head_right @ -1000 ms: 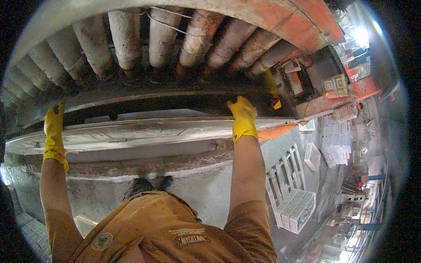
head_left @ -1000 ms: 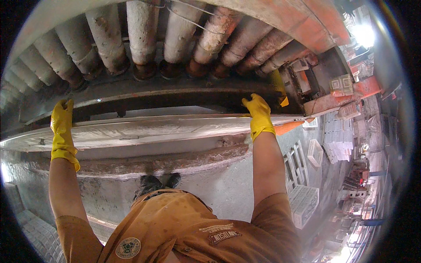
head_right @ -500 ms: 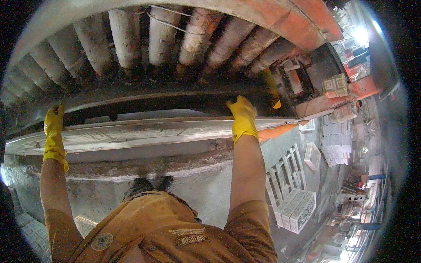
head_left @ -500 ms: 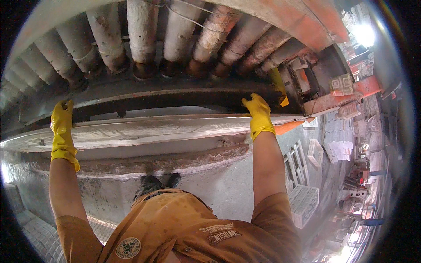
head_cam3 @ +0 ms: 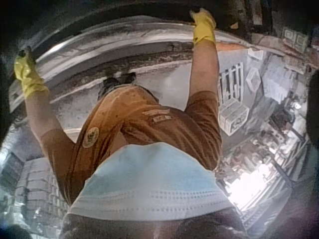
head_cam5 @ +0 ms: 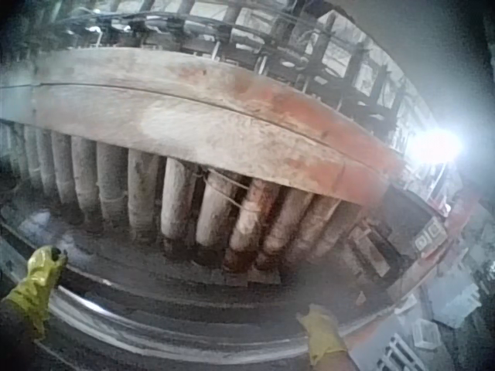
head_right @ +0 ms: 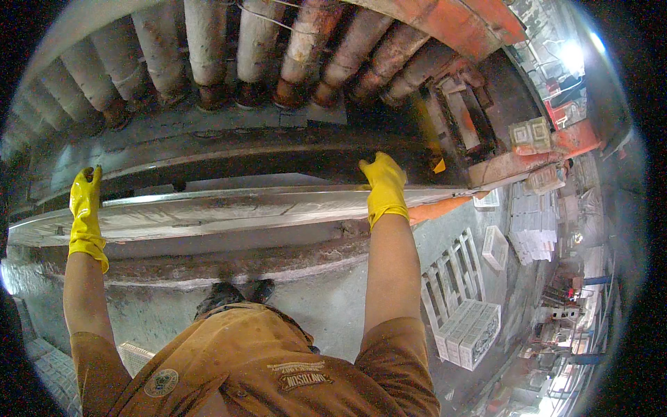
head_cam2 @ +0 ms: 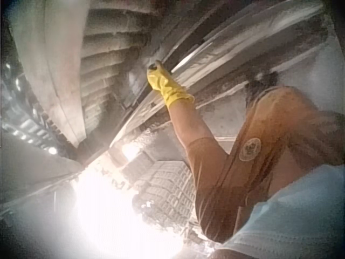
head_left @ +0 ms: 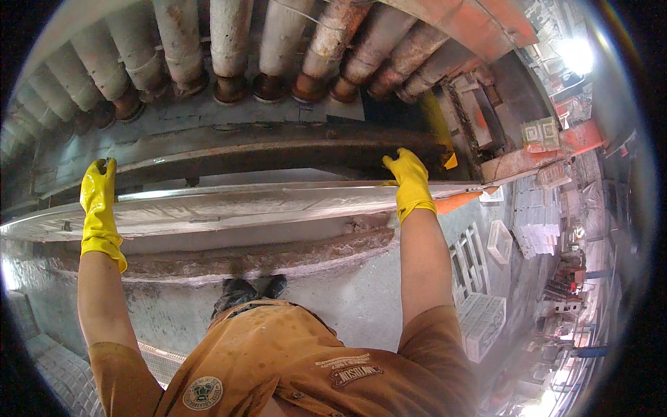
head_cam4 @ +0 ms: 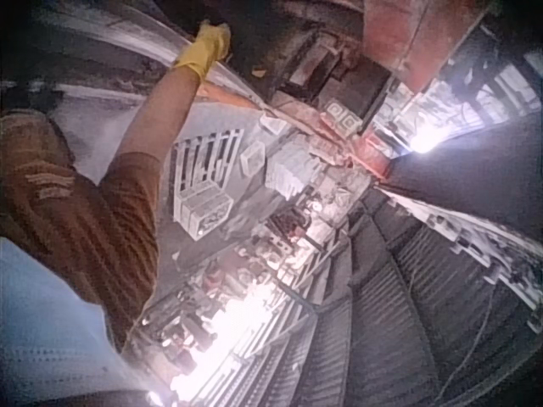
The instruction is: The person lifts and positions a large metal sheet onto a curved industrial machine, adjusting its alignment with both hands. The person then picks up a white plastic basket and places it on a nearby surface.
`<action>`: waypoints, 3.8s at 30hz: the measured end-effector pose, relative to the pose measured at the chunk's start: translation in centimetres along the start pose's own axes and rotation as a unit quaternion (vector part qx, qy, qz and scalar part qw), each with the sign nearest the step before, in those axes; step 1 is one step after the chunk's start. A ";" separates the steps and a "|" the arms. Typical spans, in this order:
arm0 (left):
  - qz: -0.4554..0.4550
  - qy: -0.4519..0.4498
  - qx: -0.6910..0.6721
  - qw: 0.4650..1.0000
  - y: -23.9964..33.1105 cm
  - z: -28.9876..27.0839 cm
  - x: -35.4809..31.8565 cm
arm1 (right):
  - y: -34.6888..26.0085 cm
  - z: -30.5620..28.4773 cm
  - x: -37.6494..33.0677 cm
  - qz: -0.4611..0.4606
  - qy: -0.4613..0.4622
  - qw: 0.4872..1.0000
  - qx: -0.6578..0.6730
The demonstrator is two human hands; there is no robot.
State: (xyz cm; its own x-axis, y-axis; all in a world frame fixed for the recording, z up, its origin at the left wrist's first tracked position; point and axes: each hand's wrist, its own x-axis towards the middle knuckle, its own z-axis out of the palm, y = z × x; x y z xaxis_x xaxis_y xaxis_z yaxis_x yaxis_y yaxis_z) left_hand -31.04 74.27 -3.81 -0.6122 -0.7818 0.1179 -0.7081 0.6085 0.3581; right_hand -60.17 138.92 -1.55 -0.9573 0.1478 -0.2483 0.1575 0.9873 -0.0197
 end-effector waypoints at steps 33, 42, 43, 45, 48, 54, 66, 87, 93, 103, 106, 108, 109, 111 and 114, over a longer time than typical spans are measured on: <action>0.002 -0.006 -0.010 1.000 -0.4 0.3 0.3 | -0.1 -0.1 0.3 0.013 -0.011 1.000 0.013; -0.015 -0.016 -0.016 1.000 0.2 0.4 0.4 | 1.1 1.3 1.3 0.013 0.013 0.995 0.097; -0.022 -0.018 -0.019 0.999 0.3 0.2 0.2 | 0.6 1.0 1.0 0.009 0.016 0.996 0.083; -0.004 -0.003 0.001 1.000 -0.7 0.5 0.5 | -0.1 0.3 0.3 0.002 0.020 0.998 0.055; 0.009 0.009 0.003 1.000 -1.0 0.6 0.6 | -0.4 -0.5 -0.1 0.000 -0.002 1.000 0.014; -0.016 -0.003 -0.002 1.000 0.3 0.1 0.0 | -0.4 -0.5 -0.5 -0.002 0.015 0.999 0.037; -0.032 -0.023 -0.005 0.999 2.2 -1.1 -0.9 | 0.7 0.2 0.5 -0.016 0.025 0.999 0.034; -0.019 0.029 0.031 0.999 0.8 0.6 -1.1 | -5.3 2.3 -5.9 -0.163 0.203 0.950 0.171; 0.008 0.082 -0.026 0.996 1.4 -0.2 -2.3 | -15.2 2.8 -14.5 -0.271 0.217 0.906 0.241; 0.147 0.155 -0.153 0.965 1.6 -2.0 -4.6 | -16.8 3.4 -16.2 -0.297 0.261 0.890 0.228; 0.208 0.205 -0.197 0.936 1.5 -2.2 -4.9 | -16.7 3.8 -15.8 -0.315 0.264 0.882 0.228; 0.234 0.231 -0.216 0.919 1.3 -2.2 -4.7 | -16.9 3.8 -15.5 -0.319 0.252 0.883 0.233; 0.235 0.240 -0.227 0.914 1.4 -2.4 -4.6 | -17.0 3.7 -15.3 -0.323 0.246 0.882 0.239; 0.239 0.232 -0.247 0.910 1.4 -2.4 -4.2 | -17.2 3.4 -15.0 -0.323 0.259 0.883 0.222; 0.253 0.241 -0.251 0.903 1.9 -3.0 -3.0 | -18.3 3.1 -14.5 -0.309 0.249 0.893 0.213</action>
State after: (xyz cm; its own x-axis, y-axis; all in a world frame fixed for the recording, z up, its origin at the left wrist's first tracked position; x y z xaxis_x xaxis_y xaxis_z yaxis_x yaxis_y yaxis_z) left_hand -29.52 77.35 -0.66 -0.5031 -0.4627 0.7300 -0.0570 0.8606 0.5061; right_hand -48.43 118.56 -0.61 -0.8656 -0.3058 0.3966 -0.4619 0.7934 -0.3965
